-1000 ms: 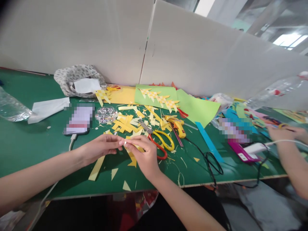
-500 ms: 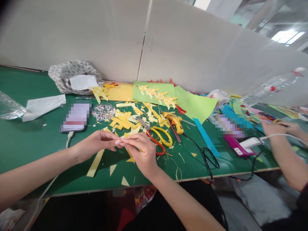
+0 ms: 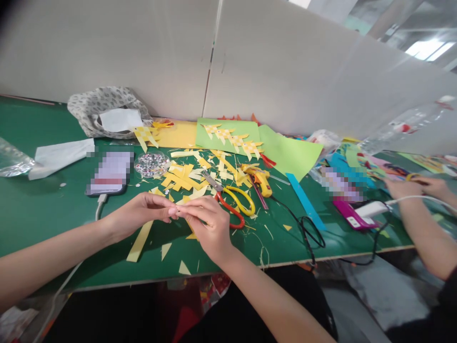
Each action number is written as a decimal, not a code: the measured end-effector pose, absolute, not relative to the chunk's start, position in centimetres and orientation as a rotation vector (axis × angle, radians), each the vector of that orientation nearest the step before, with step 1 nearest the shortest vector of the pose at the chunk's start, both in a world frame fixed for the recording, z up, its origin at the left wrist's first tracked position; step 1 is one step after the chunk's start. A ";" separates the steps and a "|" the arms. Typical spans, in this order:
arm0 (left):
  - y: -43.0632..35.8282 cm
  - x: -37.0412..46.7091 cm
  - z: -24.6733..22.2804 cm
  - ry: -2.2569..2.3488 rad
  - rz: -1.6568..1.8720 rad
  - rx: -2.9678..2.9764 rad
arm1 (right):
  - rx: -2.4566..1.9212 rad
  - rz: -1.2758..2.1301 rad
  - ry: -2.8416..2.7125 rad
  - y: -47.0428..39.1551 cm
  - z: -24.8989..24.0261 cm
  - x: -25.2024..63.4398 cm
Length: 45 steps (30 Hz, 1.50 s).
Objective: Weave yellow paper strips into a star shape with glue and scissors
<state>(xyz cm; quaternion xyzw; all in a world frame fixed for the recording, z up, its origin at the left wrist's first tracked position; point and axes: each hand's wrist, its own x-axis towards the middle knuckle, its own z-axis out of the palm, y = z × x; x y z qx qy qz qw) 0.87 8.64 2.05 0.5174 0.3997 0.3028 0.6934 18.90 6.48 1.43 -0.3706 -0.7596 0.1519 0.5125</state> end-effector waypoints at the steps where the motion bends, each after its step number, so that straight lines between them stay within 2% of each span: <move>1: 8.6 0.9 2.1 0.893 0.677 1.156 | -0.889 0.364 -1.827 6.5 1.5 18.9; 26: 8.2 1.1 2.1 0.873 0.702 1.177 | -0.876 0.233 -1.826 6.4 1.7 19.0; 38: 8.8 1.0 2.2 1.087 0.731 1.572 | -0.879 -0.029 -2.053 6.9 1.2 19.2; 45: 8.8 0.9 2.2 1.066 0.754 1.561 | -0.858 0.041 -1.972 6.9 1.1 19.1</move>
